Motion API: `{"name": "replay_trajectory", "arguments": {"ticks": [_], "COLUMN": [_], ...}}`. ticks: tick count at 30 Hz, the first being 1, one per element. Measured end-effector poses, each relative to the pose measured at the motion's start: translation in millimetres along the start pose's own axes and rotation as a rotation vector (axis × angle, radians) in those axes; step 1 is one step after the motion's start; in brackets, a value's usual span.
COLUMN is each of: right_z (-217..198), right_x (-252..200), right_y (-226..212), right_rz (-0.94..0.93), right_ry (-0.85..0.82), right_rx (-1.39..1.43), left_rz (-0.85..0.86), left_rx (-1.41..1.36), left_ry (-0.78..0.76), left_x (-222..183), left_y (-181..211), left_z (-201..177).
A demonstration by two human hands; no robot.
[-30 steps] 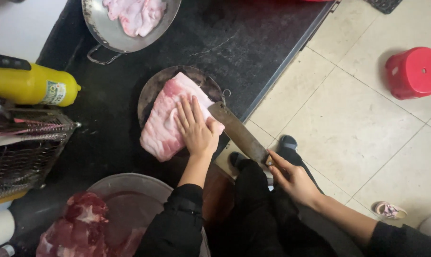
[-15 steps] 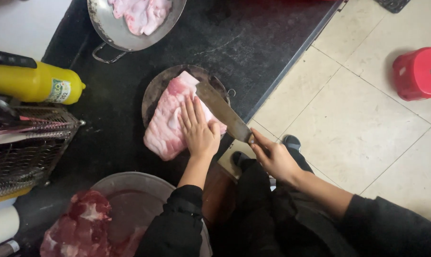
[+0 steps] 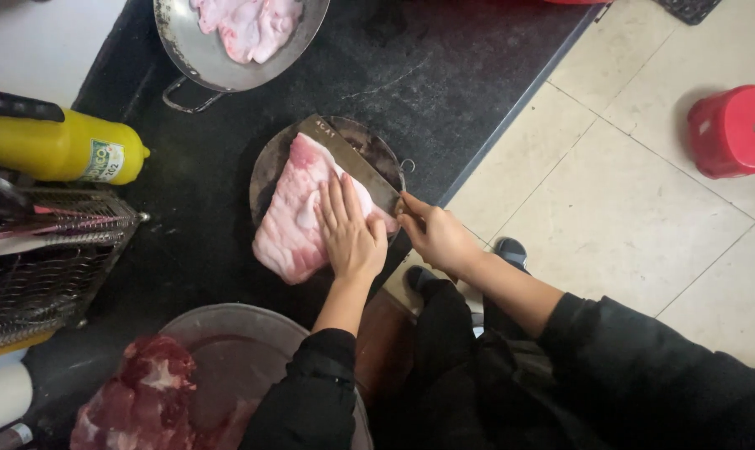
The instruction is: Slicing a piece of pork skin into smaller strips using a large kitchen knife on a wooden cutting board.
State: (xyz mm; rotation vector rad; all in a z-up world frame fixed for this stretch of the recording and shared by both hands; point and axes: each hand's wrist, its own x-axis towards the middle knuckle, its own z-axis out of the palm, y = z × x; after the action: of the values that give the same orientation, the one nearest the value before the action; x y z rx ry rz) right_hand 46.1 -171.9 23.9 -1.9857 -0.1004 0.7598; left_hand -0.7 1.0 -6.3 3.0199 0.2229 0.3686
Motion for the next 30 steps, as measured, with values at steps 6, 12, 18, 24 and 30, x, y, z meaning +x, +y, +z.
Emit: {"name": "replay_trajectory", "arguments": {"ticks": [6,12,18,24,30], "right_z": [-20,-34,-36,-27,-43], "right_x": [-45,-91,-115,-135,-158], "right_y": [-10,-22,-11,46,91], "right_rz": [0.040,0.099,0.164,0.199,0.169], "right_ry": [-0.018,-0.051,-0.026,-0.029,-0.078], "right_rx": [0.074,0.010,-0.047,-0.121,-0.111], "left_rz": [0.010,0.010,0.008,-0.033,-0.062], "left_rx": [-0.022,-0.068,-0.068,-0.122,-0.141], "left_ry": [0.004,-0.055,-0.068,-0.150,-0.174], "left_x": [3,2,3,3,6], "left_y": [4,4,3,0,-1], "left_z": [-5,-12,-9,-6,-4]}}
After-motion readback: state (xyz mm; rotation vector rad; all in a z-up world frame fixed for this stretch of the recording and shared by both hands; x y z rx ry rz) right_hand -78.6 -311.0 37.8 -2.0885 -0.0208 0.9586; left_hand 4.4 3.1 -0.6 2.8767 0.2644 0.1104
